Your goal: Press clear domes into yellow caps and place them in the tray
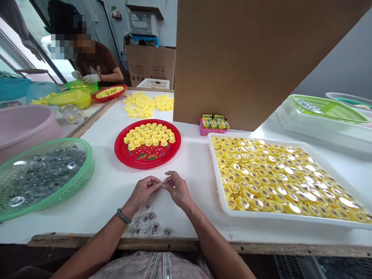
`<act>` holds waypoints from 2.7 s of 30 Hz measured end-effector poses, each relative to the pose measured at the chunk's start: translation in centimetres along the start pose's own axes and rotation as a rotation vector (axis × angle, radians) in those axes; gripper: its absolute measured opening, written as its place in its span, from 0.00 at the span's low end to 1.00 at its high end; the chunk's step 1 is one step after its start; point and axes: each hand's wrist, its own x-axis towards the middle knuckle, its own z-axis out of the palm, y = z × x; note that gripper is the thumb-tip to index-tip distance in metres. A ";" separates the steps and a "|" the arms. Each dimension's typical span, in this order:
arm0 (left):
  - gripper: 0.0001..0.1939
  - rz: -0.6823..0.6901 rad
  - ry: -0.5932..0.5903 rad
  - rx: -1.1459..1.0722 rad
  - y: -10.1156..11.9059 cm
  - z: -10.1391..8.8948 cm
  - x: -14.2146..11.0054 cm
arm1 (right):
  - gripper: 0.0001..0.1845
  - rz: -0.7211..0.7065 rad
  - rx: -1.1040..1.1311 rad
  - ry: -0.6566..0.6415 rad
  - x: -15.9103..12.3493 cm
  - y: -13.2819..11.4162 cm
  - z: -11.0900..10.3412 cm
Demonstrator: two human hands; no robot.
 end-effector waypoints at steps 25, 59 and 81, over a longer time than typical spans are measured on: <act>0.17 -0.027 -0.029 -0.068 1.3 -0.4 0.1 | 0.16 -0.363 -0.605 -0.011 -1.0 -1.3 -0.2; 0.14 0.109 0.066 0.376 5.8 -2.8 4.7 | 0.17 -0.444 -0.710 0.152 -0.8 -0.8 -0.4; 0.14 0.260 0.550 1.234 6.3 -7.6 7.1 | 0.18 -0.452 -0.265 0.206 -1.2 -4.1 -1.0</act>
